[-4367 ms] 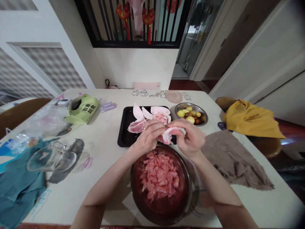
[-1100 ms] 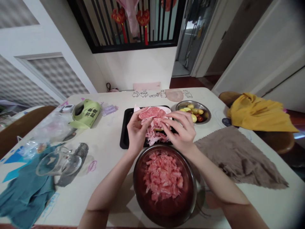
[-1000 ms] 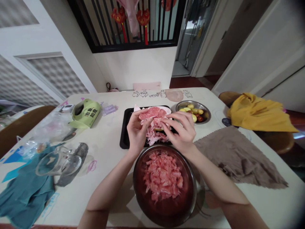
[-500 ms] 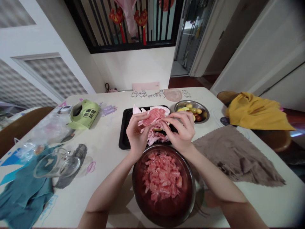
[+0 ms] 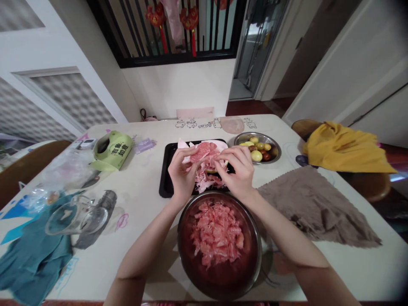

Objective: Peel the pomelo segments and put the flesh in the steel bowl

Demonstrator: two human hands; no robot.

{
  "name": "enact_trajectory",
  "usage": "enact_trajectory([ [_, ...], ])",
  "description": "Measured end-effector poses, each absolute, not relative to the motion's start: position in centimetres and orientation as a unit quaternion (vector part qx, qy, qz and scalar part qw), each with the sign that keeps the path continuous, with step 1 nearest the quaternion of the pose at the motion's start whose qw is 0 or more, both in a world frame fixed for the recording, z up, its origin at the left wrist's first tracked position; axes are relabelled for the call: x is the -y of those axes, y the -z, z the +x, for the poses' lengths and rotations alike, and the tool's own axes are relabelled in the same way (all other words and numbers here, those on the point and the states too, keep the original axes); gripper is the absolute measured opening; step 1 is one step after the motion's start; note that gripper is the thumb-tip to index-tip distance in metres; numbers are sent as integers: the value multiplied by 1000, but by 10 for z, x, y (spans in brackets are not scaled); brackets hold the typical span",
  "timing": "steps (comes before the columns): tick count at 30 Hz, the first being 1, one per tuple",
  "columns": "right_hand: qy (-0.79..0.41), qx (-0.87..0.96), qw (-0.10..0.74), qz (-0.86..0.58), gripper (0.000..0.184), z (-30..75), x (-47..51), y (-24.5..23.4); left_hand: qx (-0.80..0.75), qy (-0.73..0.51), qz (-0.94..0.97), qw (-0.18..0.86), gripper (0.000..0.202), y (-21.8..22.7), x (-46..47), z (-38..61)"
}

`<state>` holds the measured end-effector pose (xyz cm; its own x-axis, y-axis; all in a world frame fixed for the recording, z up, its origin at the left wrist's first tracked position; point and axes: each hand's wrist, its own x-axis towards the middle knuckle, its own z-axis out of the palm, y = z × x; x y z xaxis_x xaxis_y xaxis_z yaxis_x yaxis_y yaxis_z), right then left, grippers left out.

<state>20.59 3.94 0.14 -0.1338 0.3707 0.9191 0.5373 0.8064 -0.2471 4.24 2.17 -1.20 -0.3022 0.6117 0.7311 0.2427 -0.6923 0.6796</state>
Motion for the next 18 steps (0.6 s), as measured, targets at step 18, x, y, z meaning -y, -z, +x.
enact_trajectory([
  [18,104,743,561,-349,4,207,-49,10,-395,-680,612,87,19,16,-21,40],
])
